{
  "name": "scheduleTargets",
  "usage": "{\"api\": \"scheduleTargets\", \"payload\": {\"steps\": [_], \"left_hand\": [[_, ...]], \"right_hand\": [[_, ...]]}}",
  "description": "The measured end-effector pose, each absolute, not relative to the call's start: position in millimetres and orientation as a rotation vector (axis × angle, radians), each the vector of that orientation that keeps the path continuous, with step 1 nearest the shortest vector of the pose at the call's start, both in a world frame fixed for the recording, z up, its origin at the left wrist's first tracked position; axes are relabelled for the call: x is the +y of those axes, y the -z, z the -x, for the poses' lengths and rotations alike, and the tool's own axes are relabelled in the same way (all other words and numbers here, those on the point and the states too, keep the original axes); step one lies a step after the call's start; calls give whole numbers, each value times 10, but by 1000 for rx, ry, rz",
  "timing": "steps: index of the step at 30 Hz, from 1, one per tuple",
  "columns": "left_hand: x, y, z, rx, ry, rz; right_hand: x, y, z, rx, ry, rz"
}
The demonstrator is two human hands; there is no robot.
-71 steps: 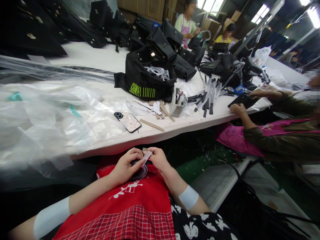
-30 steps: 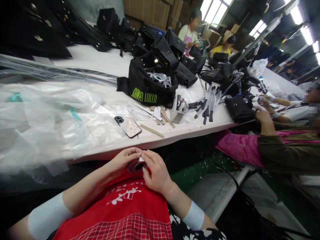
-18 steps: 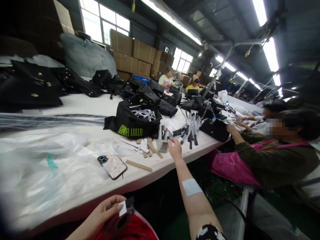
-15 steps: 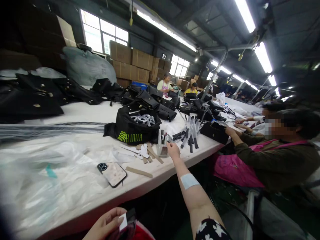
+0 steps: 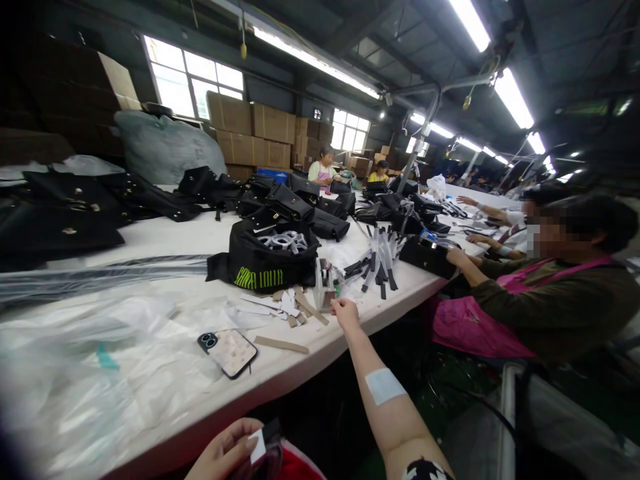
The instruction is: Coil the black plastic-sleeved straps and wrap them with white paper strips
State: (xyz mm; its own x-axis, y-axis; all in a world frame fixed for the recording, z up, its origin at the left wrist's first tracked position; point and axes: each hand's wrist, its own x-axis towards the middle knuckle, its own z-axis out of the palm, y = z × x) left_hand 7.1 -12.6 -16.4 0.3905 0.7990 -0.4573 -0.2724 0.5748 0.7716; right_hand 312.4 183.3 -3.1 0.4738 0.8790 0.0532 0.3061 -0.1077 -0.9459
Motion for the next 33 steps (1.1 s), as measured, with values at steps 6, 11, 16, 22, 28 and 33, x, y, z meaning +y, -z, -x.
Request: {"api": "scheduleTargets", "payload": {"steps": [6,11,16,22,28,33], "left_hand": [[-141,22,-72,982,-803,-689],[-154,-100,-31,993,-804,-711],[-142,-150,-32,1043,-922,-751],[-74,-105,-45,1116,-1076,-869],[-80,-80,13,1138,-1114,-893],[-115,-85,29,1086,-1132,-752]], "right_hand": [[1741,67,-3113,-923,-811,1698],[1577,-59,-3030,-898,-888,1699],[972,-271,-2487,-1035,-1058,1507],[109,-345,-1718,-1163,-1537,1157],[-34,-157,-1531,-1122,-1674,1264],[2,-82,-1513,-1149,-1677,1350]]}}
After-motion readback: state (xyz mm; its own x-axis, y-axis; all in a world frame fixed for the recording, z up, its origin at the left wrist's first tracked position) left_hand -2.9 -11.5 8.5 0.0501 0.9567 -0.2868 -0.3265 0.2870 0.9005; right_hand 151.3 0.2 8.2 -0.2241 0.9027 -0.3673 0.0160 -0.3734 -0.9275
